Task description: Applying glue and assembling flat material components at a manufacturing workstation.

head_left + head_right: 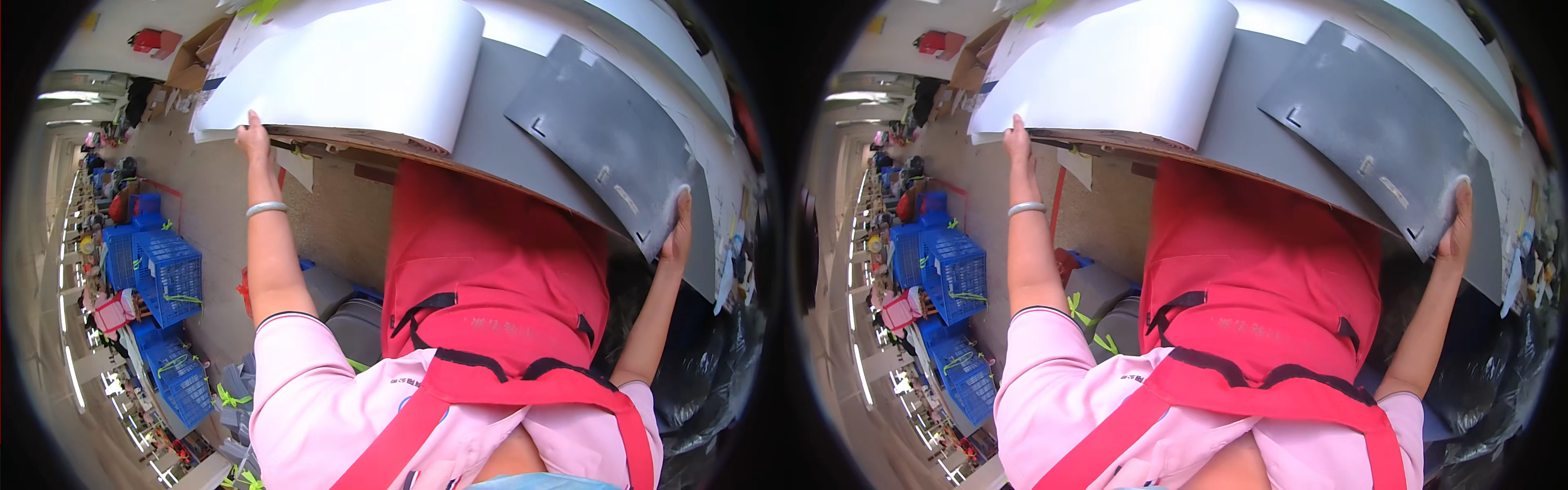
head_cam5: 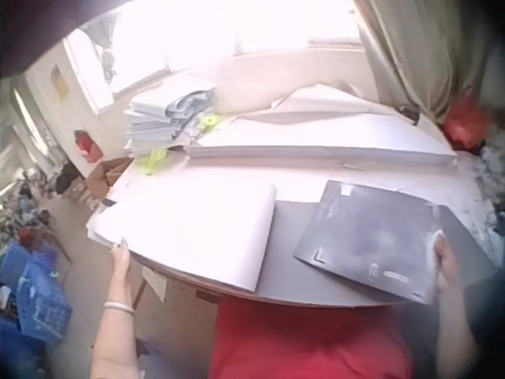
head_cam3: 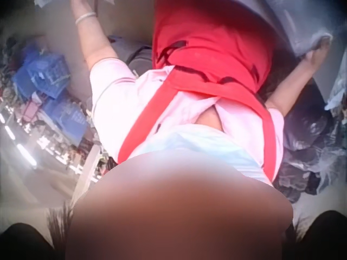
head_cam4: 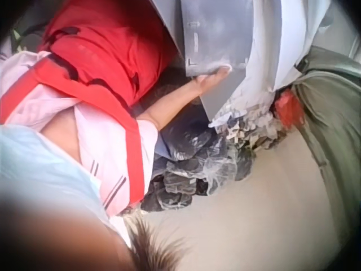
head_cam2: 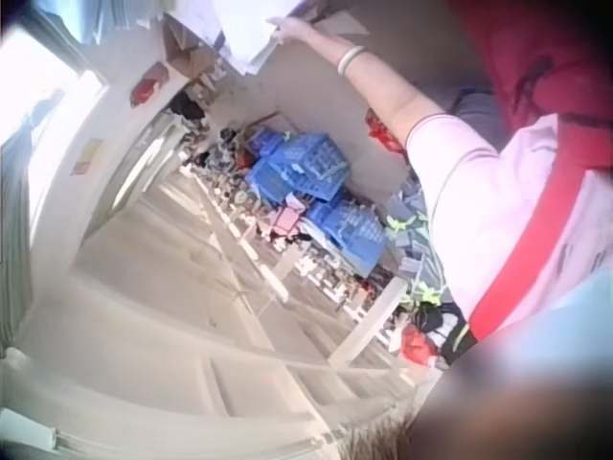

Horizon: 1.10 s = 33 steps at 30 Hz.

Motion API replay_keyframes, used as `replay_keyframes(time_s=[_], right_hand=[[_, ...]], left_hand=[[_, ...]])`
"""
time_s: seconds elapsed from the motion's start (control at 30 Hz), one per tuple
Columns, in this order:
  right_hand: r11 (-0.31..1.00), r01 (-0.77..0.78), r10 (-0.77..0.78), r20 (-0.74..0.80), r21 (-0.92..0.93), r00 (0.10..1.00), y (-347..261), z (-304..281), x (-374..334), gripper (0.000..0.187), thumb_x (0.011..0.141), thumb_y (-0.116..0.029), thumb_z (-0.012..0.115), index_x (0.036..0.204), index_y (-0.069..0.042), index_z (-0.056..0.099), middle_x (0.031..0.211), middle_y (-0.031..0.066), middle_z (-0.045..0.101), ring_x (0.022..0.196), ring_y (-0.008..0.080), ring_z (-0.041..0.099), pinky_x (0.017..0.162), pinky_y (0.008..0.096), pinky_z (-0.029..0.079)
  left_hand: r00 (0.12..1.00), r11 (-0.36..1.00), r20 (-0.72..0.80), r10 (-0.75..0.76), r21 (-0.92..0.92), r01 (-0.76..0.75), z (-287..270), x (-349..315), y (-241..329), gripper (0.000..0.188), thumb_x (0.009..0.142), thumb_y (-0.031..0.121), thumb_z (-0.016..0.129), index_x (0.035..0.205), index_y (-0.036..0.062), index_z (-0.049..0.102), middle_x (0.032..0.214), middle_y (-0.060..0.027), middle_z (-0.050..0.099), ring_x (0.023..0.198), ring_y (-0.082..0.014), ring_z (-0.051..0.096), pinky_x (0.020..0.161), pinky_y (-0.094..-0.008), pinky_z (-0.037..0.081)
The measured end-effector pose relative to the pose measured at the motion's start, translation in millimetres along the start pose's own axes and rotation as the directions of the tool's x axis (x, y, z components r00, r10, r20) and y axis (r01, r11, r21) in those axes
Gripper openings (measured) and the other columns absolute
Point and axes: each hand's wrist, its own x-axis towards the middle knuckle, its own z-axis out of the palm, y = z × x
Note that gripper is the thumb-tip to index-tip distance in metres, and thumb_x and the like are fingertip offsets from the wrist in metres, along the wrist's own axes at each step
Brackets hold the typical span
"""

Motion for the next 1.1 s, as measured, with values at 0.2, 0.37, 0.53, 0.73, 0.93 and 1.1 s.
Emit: replay_keyframes(time_s=[0.2,0.37,0.53,0.73,0.93,1.1], right_hand=[[0.883,0.095,-0.011,0.182,-0.460,0.983,-4.2,44.3,14.3,0.029,0.096,-0.027,0.072,0.117,-0.006,0.069,0.107,-0.0013,0.068,0.100,0.0093,0.060,0.089,0.0252,0.046],[0.627,0.114,-0.023,0.128,-0.771,0.991,-29.2,36.9,19.2,0.025,0.093,-0.031,0.075,0.099,-0.007,0.073,0.089,-0.0044,0.066,0.083,0.0052,0.055,0.078,0.0221,0.042],[0.482,0.184,-0.013,0.203,-0.857,0.979,-26.3,45.3,37.2,0.026,0.093,-0.034,0.074,0.094,-0.008,0.070,0.085,-0.0066,0.061,0.081,0.0039,0.051,0.077,0.0203,0.039],[0.444,0.251,-0.089,0.236,-0.860,0.968,-21.3,39.4,44.4,0.025,0.094,-0.033,0.073,0.095,-0.008,0.070,0.084,-0.0073,0.061,0.080,0.0039,0.052,0.079,0.0203,0.041],[0.419,0.254,-0.014,0.273,-0.872,0.962,-23.6,24.7,49.6,0.026,0.095,-0.035,0.072,0.098,-0.009,0.072,0.087,-0.0073,0.063,0.084,0.0040,0.054,0.084,0.0205,0.042],[0.412,0.282,-0.042,0.292,-0.866,0.956,-20.5,23.3,49.6,0.027,0.095,-0.037,0.072,0.100,-0.010,0.073,0.089,-0.0066,0.064,0.086,0.0044,0.055,0.086,0.0218,0.042]], left_hand=[[0.678,0.740,-0.366,0.637,0.535,-0.407,-33.7,-51.1,68.3,0.073,0.087,0.047,0.075,0.135,-0.0039,0.053,0.118,-0.0247,0.060,0.120,-0.0401,0.057,0.096,-0.0525,0.050],[0.465,0.521,0.242,0.852,-0.488,-0.700,-46.4,-243.6,200.1,0.024,0.096,0.012,0.067,0.119,0.0043,0.068,0.114,-0.0108,0.069,0.102,-0.0274,0.067,0.088,-0.0381,0.054],[0.015,0.321,0.427,0.904,-0.654,-0.685,-11.4,-350.0,200.4,0.016,0.092,0.010,0.071,0.106,0.0019,0.071,0.102,-0.0122,0.069,0.097,-0.0282,0.066,0.086,-0.0364,0.053],[-0.010,0.326,0.488,0.873,-0.597,-0.733,24.8,-365.2,198.5,0.018,0.087,0.017,0.074,0.099,0.0034,0.070,0.100,-0.0099,0.065,0.102,-0.0311,0.058,0.091,-0.0403,0.046],[-0.070,0.340,0.547,0.834,-0.609,-0.717,9.1,-370.6,197.5,0.021,0.083,0.018,0.078,0.097,0.0032,0.069,0.097,-0.0098,0.064,0.098,-0.0313,0.058,0.089,-0.0410,0.048],[-0.049,0.324,0.506,0.861,-0.622,-0.713,8.7,-370.6,192.1,0.021,0.082,0.014,0.079,0.097,0.0031,0.070,0.096,-0.0095,0.064,0.095,-0.0309,0.060,0.084,-0.0404,0.050]])
